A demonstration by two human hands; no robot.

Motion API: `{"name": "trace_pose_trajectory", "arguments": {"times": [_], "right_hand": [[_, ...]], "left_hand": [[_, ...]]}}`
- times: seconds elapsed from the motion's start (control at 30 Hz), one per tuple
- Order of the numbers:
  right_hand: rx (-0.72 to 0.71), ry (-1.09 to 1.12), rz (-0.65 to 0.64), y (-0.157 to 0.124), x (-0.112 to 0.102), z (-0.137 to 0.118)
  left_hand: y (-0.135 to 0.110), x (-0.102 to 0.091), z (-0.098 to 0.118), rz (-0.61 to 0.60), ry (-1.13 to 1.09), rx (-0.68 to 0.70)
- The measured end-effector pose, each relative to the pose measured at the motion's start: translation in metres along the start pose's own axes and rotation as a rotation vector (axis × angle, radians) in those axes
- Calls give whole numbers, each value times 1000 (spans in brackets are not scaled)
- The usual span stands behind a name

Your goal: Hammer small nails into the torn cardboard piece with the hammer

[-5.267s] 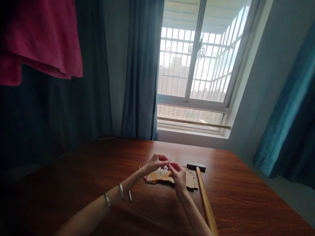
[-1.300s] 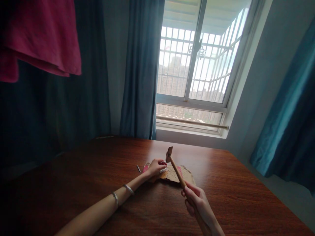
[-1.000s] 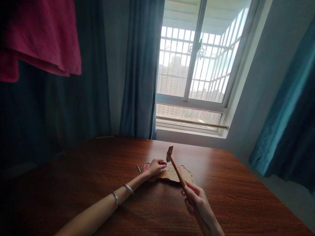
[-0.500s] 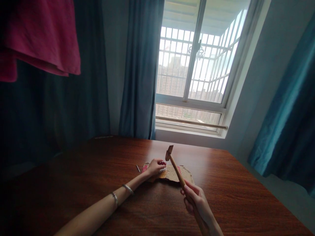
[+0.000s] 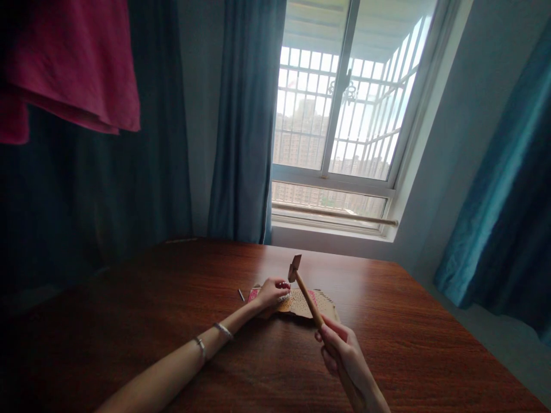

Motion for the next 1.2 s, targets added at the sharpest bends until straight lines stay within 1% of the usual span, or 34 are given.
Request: {"name": "trace_pose_trajectory", "arguments": {"times": [0.2,0.5,0.63,0.73,0.83,1.03,1.13,1.2], "right_hand": [[0,-15,1,-4,3,-3],[-7,-13,-10,4,-3,2],[-47,-7,41,-2,-3,-3],[-60,-49,150,-4,-6,-6],[-55,-153,297,-1,-17,-3],[-98,-562,601,11,-51,4],[-45,-787,717,12,-64,6],[-5,-890,752,13,-69,7]], "left_hand": [[0,2,-5,15,-3,21],[1,2,-6,9,-4,43],[1,2,-6,5,15,36],[1,3,-9,-5,44,28],[2,3,-10,-18,84,34],[2,3,-11,-16,115,32],[2,3,-12,-12,94,45],[2,4,-12,-10,76,46]]}}
Point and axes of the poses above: each hand's wrist, its own y-axis towards the middle knuckle, its own x-axis out of the palm, z = x × y, the point moved 1 cm from there along y, towards the middle knuckle, and after that the axes turned 10 degrees about x, right-handed, at the moved point
